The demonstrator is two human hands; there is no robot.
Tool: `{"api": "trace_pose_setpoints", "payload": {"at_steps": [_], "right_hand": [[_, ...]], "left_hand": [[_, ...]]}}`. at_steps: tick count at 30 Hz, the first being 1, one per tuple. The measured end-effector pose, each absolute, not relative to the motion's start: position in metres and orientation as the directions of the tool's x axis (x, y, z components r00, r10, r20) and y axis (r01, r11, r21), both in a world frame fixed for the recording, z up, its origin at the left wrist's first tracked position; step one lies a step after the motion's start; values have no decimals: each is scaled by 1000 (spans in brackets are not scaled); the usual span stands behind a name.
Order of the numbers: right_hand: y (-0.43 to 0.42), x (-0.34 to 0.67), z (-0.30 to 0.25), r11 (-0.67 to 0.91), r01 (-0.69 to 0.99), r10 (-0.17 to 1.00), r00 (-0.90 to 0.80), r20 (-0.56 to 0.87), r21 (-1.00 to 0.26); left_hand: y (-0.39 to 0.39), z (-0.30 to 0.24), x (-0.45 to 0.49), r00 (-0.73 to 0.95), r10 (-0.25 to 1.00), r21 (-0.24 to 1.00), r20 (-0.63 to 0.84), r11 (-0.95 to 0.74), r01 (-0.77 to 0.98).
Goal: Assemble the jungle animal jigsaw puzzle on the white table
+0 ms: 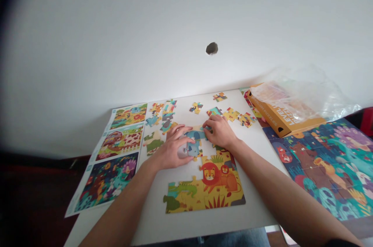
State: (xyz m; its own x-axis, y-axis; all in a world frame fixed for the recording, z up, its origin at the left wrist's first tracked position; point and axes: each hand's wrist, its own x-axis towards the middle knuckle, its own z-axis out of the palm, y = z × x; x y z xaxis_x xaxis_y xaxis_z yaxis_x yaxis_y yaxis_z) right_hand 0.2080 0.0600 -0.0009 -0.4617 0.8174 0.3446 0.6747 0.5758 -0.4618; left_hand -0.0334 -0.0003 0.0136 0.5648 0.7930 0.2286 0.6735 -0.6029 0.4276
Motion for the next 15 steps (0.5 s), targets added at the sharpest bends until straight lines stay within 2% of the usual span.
{"api": "trace_pose_setpoints", "payload": {"at_steps": [15], "right_hand": [[60, 206, -1, 559, 680, 829, -452, 328, -475]], "left_hand": [[-1, 11, -26, 566, 790, 459, 238, -605, 651]]}}
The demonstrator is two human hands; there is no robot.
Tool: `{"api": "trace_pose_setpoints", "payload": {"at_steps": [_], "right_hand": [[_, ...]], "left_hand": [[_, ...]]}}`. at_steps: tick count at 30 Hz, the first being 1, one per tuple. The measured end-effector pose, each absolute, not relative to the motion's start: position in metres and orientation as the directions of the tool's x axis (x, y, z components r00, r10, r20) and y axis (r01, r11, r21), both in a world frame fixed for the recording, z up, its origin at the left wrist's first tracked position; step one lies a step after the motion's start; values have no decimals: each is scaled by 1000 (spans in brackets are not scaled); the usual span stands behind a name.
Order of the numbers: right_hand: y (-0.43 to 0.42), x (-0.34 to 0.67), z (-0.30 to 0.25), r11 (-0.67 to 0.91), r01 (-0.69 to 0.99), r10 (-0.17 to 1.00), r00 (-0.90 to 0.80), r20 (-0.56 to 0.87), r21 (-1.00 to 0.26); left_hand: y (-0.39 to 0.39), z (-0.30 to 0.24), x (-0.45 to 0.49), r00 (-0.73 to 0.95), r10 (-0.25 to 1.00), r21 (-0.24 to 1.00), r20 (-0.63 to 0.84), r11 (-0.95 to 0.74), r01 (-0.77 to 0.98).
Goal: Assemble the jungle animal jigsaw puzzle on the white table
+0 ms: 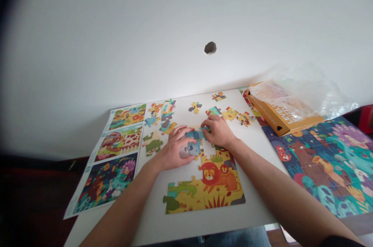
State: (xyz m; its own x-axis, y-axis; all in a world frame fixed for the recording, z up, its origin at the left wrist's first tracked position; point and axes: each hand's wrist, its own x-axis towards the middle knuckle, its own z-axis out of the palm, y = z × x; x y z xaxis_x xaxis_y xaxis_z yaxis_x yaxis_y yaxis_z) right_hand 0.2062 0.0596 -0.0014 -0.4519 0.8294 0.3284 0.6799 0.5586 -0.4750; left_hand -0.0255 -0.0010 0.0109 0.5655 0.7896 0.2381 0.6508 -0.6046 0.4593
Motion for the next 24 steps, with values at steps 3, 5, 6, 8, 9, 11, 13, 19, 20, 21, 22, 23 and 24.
{"api": "trace_pose_setpoints", "payload": {"at_steps": [3, 5, 6, 8, 9, 11, 13, 19, 20, 21, 22, 23, 24], "right_hand": [[60, 206, -2, 557, 674, 830, -460, 314, -484], [60, 206, -1, 557, 675, 830, -465, 307, -484], [60, 206, -1, 558, 674, 830, -467, 305, -484], [60, 206, -1, 560, 673, 828, -471, 304, -483], [60, 205, -1, 560, 673, 828, -471, 304, -483], [60, 205, -1, 558, 676, 830, -470, 302, -482], [61, 205, -2, 556, 678, 831, -471, 298, -481], [63, 206, -5, 554, 681, 832, -471, 293, -479], [63, 206, -5, 553, 680, 833, -470, 292, -481], [63, 206, -5, 553, 678, 833, -470, 292, -484], [63, 206, -4, 553, 676, 833, -472, 290, -487], [62, 206, -4, 552, 674, 833, -471, 290, -491], [62, 206, -3, 552, 672, 833, -472, 289, -494]], "left_hand": [[-2, 10, -23, 564, 792, 457, 236, -602, 654], [-2, 9, -21, 560, 795, 455, 234, -599, 660], [-2, 9, -20, 558, 796, 453, 233, -597, 662], [-3, 9, -19, 555, 799, 453, 232, -594, 665], [-3, 9, -18, 554, 801, 453, 229, -591, 667], [-3, 10, -17, 551, 803, 457, 227, -588, 668], [-3, 10, -17, 550, 804, 462, 226, -586, 666], [-2, 11, -18, 556, 805, 471, 206, -580, 664], [-2, 11, -19, 558, 804, 469, 204, -580, 665], [-2, 10, -19, 559, 804, 467, 203, -582, 666], [-2, 10, -20, 559, 803, 464, 204, -582, 667], [-2, 10, -20, 560, 803, 463, 205, -584, 667], [-1, 10, -20, 559, 803, 462, 207, -584, 668]]}}
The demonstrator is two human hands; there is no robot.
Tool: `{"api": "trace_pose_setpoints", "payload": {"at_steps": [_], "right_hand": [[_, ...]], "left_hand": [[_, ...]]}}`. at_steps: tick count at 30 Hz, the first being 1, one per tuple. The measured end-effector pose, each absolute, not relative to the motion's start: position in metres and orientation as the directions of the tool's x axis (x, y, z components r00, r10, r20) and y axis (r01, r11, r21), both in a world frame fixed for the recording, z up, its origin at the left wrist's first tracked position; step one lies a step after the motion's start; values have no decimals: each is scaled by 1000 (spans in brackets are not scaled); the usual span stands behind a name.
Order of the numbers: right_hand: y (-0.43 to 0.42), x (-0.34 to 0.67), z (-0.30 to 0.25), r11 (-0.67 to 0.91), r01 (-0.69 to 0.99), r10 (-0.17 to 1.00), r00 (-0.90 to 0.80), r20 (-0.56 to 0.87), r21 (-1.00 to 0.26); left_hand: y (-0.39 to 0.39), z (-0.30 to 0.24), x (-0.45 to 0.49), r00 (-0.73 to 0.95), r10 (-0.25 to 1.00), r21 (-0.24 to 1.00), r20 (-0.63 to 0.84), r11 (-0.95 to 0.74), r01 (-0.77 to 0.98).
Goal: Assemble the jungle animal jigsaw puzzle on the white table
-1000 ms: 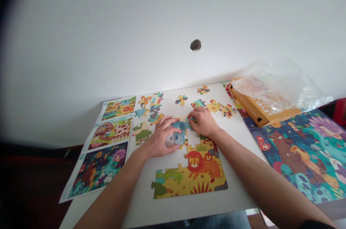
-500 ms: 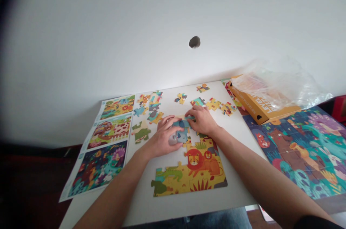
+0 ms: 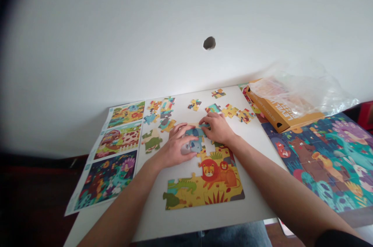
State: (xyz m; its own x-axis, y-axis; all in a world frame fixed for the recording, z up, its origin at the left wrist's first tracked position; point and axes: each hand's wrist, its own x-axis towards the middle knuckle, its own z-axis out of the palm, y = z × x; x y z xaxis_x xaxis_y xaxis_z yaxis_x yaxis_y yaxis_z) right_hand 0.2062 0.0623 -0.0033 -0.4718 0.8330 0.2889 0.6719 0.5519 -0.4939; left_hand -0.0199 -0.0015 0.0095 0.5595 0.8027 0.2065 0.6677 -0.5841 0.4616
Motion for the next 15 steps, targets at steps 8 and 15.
{"api": "trace_pose_setpoints", "payload": {"at_steps": [8, 15], "right_hand": [[62, 207, -2, 540, 677, 840, -469, 273, -500], [61, 205, 0, 527, 691, 848, -467, 250, -496]], "left_hand": [[-1, 10, -22, 551, 804, 444, 224, -587, 677], [1, 9, -28, 560, 800, 430, 216, -593, 681]]}}
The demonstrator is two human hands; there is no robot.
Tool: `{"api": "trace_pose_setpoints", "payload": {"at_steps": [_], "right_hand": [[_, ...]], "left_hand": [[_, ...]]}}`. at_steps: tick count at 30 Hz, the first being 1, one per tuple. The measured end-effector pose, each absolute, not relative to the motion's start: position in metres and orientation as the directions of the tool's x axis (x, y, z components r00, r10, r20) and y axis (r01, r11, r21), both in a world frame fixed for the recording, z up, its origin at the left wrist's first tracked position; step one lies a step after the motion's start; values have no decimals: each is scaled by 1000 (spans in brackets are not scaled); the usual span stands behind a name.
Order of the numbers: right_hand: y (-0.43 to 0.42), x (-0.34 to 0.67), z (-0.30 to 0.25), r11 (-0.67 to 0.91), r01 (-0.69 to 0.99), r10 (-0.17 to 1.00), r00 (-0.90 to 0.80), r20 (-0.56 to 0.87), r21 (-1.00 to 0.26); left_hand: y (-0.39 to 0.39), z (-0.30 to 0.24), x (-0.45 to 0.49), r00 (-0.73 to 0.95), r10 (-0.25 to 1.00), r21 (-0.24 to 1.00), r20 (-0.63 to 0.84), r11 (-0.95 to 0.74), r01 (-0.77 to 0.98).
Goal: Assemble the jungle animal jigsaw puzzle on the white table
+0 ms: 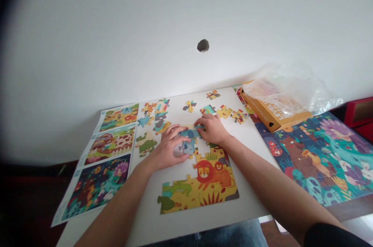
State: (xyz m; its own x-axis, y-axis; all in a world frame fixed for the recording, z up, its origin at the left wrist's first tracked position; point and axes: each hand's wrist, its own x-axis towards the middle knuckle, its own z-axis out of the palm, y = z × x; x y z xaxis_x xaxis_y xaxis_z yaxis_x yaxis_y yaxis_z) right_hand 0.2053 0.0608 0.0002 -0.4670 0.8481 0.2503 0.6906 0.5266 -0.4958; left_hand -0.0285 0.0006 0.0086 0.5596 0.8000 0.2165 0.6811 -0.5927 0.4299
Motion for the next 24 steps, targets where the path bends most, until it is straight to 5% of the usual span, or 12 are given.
{"api": "trace_pose_setpoints", "payload": {"at_steps": [24], "right_hand": [[62, 208, -4, 548, 679, 836, -472, 281, -489]], "left_hand": [[-1, 8, -28, 551, 812, 458, 192, -571, 681]]}}
